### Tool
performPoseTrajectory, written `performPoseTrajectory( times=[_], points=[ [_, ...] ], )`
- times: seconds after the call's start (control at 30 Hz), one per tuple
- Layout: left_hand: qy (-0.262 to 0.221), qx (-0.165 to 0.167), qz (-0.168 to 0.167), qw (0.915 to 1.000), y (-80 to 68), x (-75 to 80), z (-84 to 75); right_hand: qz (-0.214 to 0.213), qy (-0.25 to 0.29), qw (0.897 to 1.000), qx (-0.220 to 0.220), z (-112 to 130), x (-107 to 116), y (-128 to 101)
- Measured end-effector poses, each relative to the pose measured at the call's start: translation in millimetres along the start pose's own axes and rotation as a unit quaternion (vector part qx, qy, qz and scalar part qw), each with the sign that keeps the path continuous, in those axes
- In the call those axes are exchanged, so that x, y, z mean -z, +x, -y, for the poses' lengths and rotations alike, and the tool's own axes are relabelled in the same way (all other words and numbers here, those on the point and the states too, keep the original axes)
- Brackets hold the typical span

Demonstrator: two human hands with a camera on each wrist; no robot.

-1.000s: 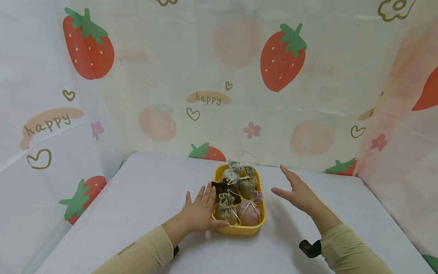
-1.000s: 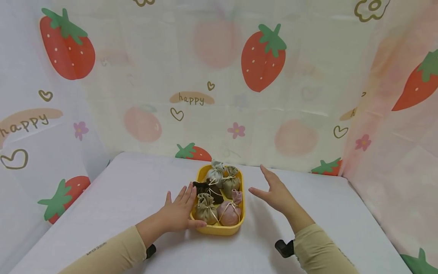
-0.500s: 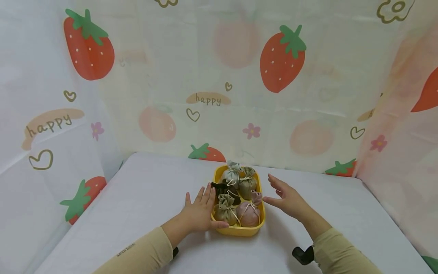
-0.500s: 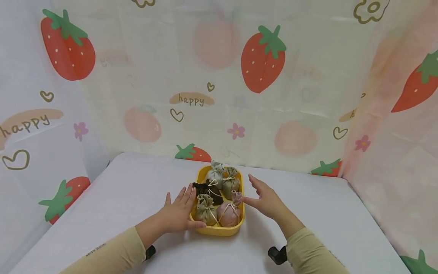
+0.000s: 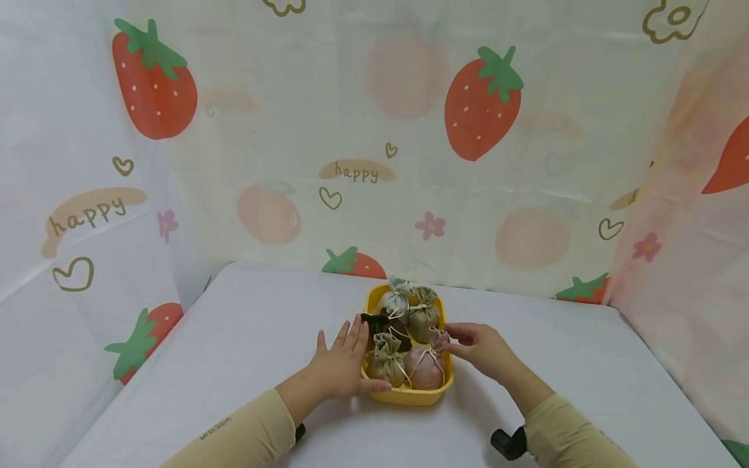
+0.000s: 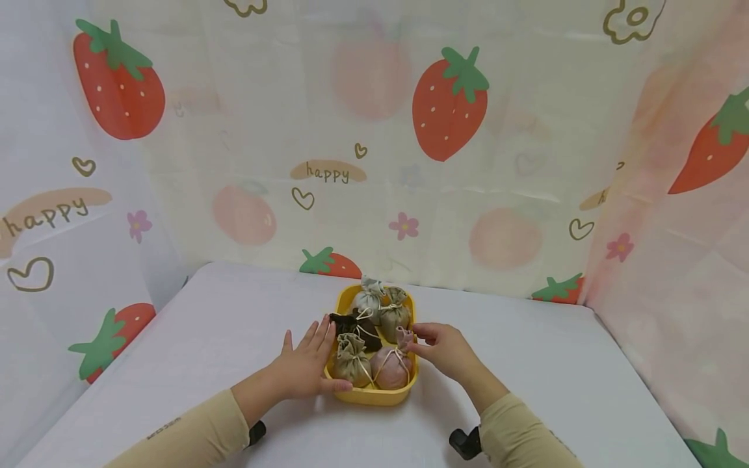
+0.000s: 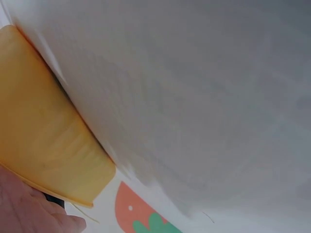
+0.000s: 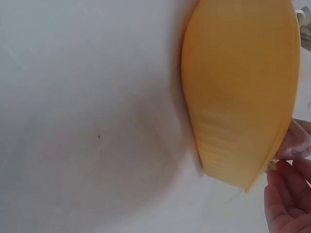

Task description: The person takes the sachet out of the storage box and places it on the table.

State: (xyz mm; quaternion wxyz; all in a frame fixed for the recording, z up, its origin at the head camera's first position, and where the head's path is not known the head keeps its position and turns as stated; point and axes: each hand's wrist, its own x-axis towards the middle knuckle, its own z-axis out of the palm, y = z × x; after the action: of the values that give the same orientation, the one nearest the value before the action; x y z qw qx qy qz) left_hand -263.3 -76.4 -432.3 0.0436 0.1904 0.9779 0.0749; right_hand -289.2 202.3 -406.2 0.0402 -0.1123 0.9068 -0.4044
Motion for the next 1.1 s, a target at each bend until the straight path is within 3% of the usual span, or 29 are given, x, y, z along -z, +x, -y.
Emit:
performPoseTrajectory(
  times=[0.47, 0.83, 1.1],
  points=[
    [-0.01, 0.002, 0.005, 0.9999, -1.2, 1.5, -1.1, 0.008, 0.017, 1.0, -0.012, 2.1, -8.2, 0.6],
    [-0.013, 0.002, 0.01, 0.9999, 0.2, 0.1, -0.1, 0.056, 0.084, 0.994, 0.04, 1.9, -10.7, -0.3],
    [-0.011, -0.001, 0.004, 0.9999, 0.4, 0.8, 0.4, 0.07, 0.082, 0.993, 0.057, 2.3, -11.1, -0.9]
  ],
)
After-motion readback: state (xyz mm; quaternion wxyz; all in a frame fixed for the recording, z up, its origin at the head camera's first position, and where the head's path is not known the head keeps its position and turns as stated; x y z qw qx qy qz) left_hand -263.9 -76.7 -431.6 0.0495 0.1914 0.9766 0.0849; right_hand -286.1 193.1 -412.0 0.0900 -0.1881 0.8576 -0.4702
